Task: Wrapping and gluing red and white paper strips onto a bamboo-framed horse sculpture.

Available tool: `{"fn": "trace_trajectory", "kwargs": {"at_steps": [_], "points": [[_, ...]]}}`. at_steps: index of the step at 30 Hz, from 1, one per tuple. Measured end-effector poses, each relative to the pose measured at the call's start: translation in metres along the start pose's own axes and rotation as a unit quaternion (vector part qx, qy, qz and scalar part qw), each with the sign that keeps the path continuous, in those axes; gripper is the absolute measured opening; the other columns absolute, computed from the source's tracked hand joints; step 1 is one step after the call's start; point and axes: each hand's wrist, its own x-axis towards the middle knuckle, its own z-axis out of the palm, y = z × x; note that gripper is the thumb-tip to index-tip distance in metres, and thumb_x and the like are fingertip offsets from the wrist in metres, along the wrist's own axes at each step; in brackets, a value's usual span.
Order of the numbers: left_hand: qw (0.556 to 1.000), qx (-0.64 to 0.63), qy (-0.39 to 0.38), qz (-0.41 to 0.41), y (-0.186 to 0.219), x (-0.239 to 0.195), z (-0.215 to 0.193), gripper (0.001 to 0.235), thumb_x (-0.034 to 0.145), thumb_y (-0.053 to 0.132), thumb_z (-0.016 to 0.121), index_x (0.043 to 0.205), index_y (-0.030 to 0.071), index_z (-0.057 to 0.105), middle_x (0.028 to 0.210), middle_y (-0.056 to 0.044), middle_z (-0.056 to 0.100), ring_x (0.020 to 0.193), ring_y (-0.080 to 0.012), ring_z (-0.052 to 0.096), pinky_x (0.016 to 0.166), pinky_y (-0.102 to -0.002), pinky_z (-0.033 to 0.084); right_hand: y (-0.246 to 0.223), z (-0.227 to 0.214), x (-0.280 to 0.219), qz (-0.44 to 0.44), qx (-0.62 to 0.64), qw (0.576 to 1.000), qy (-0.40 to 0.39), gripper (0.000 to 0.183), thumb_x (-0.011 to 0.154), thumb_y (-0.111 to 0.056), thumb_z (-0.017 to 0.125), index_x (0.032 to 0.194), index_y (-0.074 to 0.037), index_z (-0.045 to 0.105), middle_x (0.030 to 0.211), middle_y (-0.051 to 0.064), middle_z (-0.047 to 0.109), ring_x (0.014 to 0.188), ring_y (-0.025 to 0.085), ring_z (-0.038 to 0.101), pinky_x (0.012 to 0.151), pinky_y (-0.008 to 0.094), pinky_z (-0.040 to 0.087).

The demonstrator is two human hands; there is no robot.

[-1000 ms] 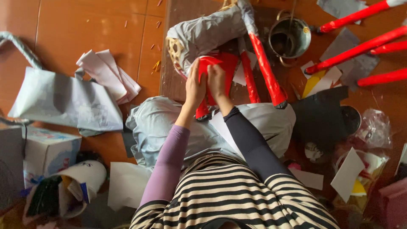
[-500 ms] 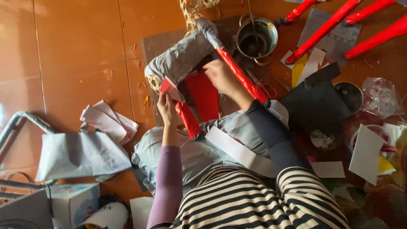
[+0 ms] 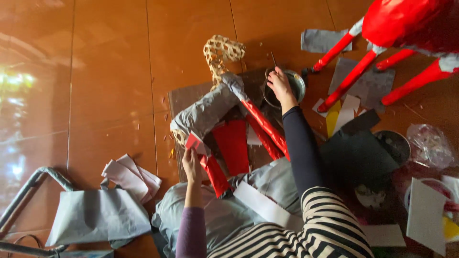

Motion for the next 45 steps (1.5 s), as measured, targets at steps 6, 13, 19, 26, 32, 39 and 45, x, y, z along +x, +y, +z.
{"fn": "trace_trajectory", "kwargs": {"at_steps": [6,13,19,26,32,39,45], "points": [[0.999,-0.036,-0.005,-0.027,0.008,-0.001,0.003,0.03,0.107,0.021,0.053,0.114,-0.002,0.07,0.095,-0.003,0.071,0.084,-0.009,0.064,0.074,-0.026,0.053,0.028,0.002,0.044,0.003,0.207,0.978,0.0,0.064,0.113,-0.026,0.056,0.162,-0.007,0.02,0.14,0.02,0.04,0.155,0.048,0.032,0.123,0.06,0.033],[0.999,-0.017,-0.002,-0.035,0.014,-0.003,0.003,0.03,0.106,0.021,0.054,0.115,-0.001,0.07,0.094,-0.002,0.072,0.083,-0.0086,0.064,0.073,-0.026,0.053,0.036,-0.009,0.066,0.032,0.321,0.946,-0.014,0.065,0.117,-0.039,0.052,0.161,-0.01,0.016,0.175,0.03,0.005,0.16,0.044,0.012,0.125,0.057,0.032],[0.999,0.007,0.013,-0.036,0.013,-0.003,0.007,0.029,0.107,0.021,0.055,0.109,-0.003,0.071,0.089,-0.002,0.07,0.08,-0.0084,0.06,0.07,-0.027,0.051,0.014,-0.008,0.047,0.093,0.3,0.949,0.019,0.073,0.104,-0.045,0.053,0.16,-0.021,0.015,0.168,0.015,0.017,0.137,0.039,0.045,0.114,0.054,0.042],[0.999,-0.019,0.013,-0.036,0.019,-0.013,0.008,0.026,0.107,0.018,0.053,0.116,0.0,0.07,0.092,0.001,0.069,0.081,-0.0065,0.06,0.072,-0.024,0.051,0.034,-0.024,0.029,0.095,0.213,0.971,-0.045,0.076,0.101,-0.043,0.063,0.158,-0.004,0.031,0.165,0.016,0.032,0.142,0.031,0.043,0.112,0.047,0.046],[0.997,-0.052,0.023,-0.061,0.021,-0.01,0.01,0.028,0.107,0.018,0.054,0.118,-0.001,0.071,0.092,0.001,0.069,0.081,-0.0057,0.061,0.071,-0.023,0.052,-0.064,0.032,-0.116,0.054,0.067,0.994,-0.066,0.065,0.1,-0.048,0.061,0.136,0.006,0.056,0.129,0.019,0.067,0.116,0.025,0.069,0.097,0.036,0.059],[0.998,-0.042,0.009,-0.036,-0.038,0.004,-0.006,0.02,0.109,0.011,0.067,0.107,-0.008,0.071,0.088,-0.003,0.064,0.076,-0.0076,0.052,0.063,-0.025,0.042,-0.075,-0.035,-0.201,0.028,-0.382,0.921,-0.071,0.028,0.095,-0.018,0.076,0.103,0.007,0.065,0.086,0.015,0.07,0.068,0.018,0.069,0.054,0.029,0.057],[0.98,-0.179,-0.025,-0.081,0.061,-0.006,0.006,0.021,0.099,0.014,0.067,0.108,-0.004,0.073,0.089,-0.003,0.072,0.073,-0.0096,0.066,0.061,-0.025,0.053,-0.087,-0.047,-0.26,0.029,-0.325,0.945,-0.033,0.03,0.098,-0.01,0.06,0.126,-0.001,0.065,0.093,0.008,0.071,0.067,0.014,0.069,0.05,0.025,0.049]]}}
